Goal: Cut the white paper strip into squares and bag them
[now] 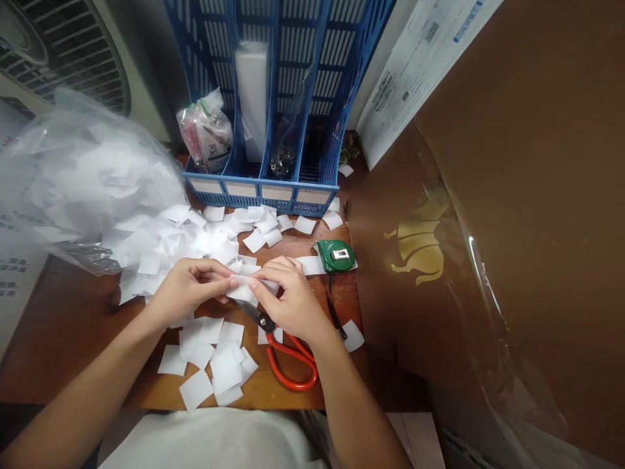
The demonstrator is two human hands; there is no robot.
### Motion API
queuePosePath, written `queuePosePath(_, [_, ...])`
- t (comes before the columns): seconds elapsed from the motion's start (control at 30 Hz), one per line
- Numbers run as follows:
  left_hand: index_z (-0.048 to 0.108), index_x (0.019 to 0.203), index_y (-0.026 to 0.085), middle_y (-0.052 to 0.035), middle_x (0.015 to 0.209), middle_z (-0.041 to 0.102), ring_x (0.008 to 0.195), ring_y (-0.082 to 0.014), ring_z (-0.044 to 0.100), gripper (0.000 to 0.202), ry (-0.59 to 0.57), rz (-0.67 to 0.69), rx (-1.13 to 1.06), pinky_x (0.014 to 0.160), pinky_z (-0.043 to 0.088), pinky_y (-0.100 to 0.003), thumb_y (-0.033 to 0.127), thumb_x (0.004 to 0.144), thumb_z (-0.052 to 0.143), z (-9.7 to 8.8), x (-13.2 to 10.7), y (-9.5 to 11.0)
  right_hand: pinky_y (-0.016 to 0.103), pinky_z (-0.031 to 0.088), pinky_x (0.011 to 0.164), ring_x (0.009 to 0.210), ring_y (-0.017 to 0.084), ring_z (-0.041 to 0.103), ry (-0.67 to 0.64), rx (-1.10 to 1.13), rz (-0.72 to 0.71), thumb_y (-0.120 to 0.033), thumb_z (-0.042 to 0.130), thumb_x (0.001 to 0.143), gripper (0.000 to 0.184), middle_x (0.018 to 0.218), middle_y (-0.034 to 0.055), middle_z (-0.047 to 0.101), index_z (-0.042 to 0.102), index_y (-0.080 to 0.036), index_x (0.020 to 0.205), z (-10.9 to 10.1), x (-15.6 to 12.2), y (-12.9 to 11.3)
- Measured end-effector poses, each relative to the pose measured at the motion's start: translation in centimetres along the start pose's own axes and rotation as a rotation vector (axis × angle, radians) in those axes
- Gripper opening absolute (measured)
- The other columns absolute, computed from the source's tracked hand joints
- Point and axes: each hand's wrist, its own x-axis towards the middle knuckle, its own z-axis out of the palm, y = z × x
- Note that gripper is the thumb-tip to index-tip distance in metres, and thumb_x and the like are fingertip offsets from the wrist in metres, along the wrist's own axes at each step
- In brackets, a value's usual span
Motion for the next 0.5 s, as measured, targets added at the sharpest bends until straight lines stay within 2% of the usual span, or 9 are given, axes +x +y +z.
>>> queuePosePath(0.17, [0.080,0.084,0.014,-0.0026,0.069,0.077,0.058,-0.0097,0.070,0.029,0.012,-0.045,-0.061,0.055,0.055,-0.013,0.034,0.069,0.093,0.23,-0.09,0.24,0.041,0.042,0.093,0.089,0.019,0.060,0.008,0.013,0.012,-0.023,0.065,0.097,0.013,0.085,0.0013,0.069,0.074,-0.023,0.089,-0.04,0.09,0.11])
queuePosePath(0.3, [0.080,0.086,0.013,-0.0032,0.071,0.078,0.061,-0.0104,0.071,0.029,0.001,-0.039,-0.052,0.058,0.057,-0.014,0.034,0.070,0.092,0.10,-0.13,0.09,0.041,0.042,0.093,0.090,0.019,0.060,0.000,0.013,0.020,-0.024,0.065,0.098,0.013,0.085,0.0014,0.069,0.074,-0.023,0.089,-0.06,0.18,0.13])
queuePosePath(0.5, [0.080,0.089,0.014,-0.0036,0.076,0.079,0.064,-0.0106,0.071,0.028,-0.045,-0.043,-0.016,0.060,0.058,-0.013,0.026,0.068,0.094,-0.22,-0.14,0.00,0.041,0.042,0.094,0.090,0.019,0.060,0.017,-0.005,0.018,-0.022,0.066,0.096,0.012,0.085,0.0009,0.069,0.073,-0.023,0.088,0.02,0.14,0.13])
